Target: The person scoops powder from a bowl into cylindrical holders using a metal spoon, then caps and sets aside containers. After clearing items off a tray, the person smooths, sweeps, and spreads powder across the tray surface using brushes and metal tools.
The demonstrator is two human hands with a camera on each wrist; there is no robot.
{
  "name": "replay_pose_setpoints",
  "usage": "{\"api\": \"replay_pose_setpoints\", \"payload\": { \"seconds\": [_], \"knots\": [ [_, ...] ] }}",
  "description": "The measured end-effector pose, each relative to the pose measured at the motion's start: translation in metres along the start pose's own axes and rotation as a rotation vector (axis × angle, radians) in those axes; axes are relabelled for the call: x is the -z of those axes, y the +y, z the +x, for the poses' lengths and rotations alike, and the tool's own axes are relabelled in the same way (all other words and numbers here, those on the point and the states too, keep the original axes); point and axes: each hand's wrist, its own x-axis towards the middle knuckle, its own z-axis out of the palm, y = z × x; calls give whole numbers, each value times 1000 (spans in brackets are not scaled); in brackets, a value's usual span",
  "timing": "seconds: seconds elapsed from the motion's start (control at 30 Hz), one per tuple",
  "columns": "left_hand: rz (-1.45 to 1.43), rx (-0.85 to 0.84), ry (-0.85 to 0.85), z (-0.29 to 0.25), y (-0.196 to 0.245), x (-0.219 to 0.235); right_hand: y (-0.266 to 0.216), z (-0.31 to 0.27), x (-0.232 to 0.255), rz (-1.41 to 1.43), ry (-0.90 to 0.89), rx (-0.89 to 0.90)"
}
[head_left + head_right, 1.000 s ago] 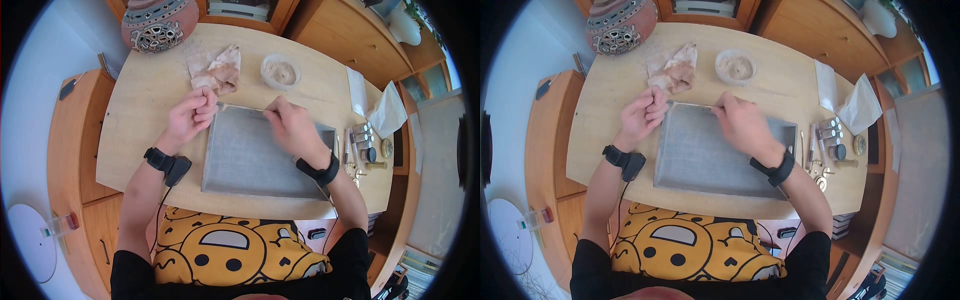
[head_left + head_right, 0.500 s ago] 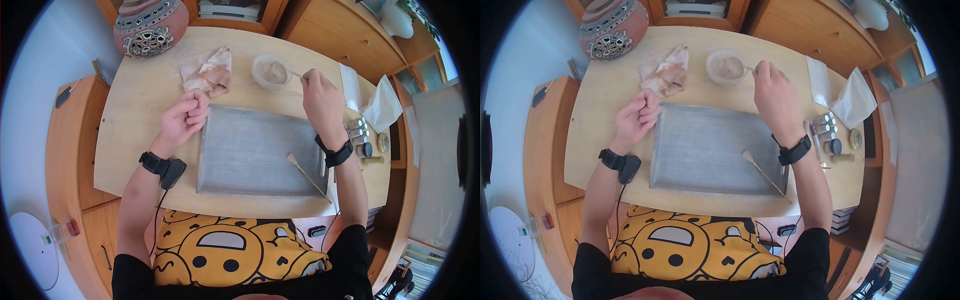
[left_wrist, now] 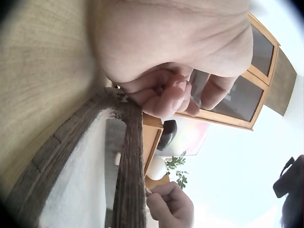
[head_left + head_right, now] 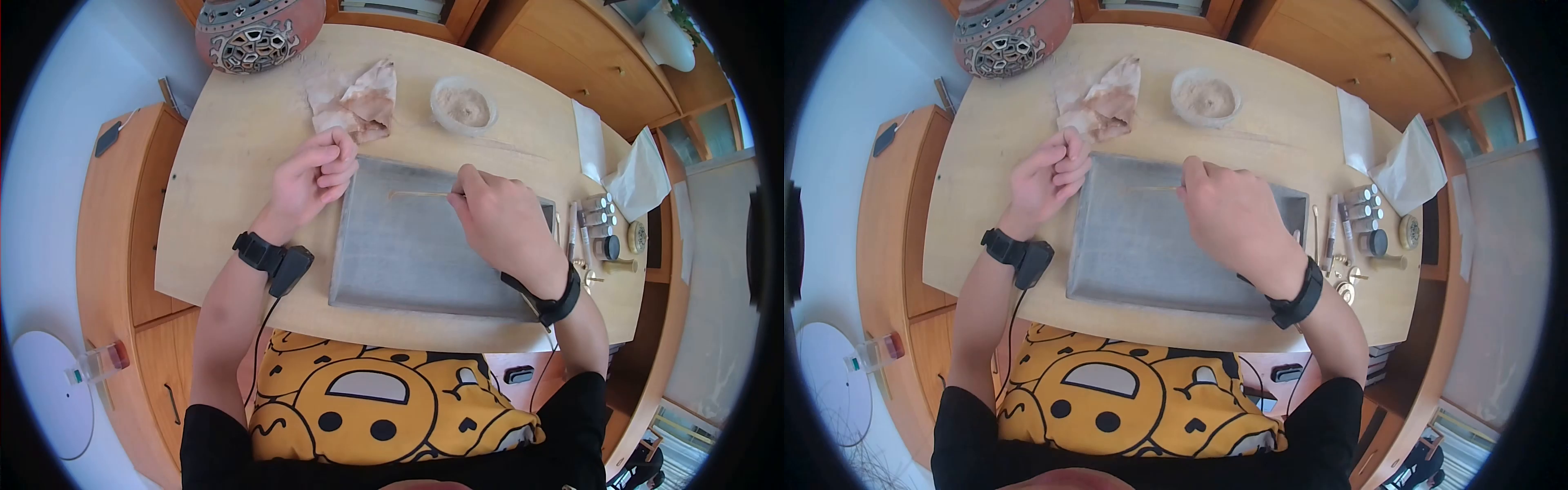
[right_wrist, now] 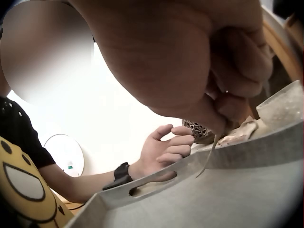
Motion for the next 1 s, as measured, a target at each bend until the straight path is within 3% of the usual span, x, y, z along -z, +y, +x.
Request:
{"api": "replay_pose_setpoints", "payload": {
  "seconds": [0.2,0.47,0.7,1.0],
  "knots": [
    [5,-3,-4,1,-3,2,6,15,-17,-107,21,-60],
    [22,-13,13,1,-6,2,-3,27,-28,-114,67,33],
    [27,-2,13,1,-4,-2,-5,35,-36,-93,21,-13],
    [35,11,46,1,-2,-2,9,31,-49,40,163,95]
  ]
}}
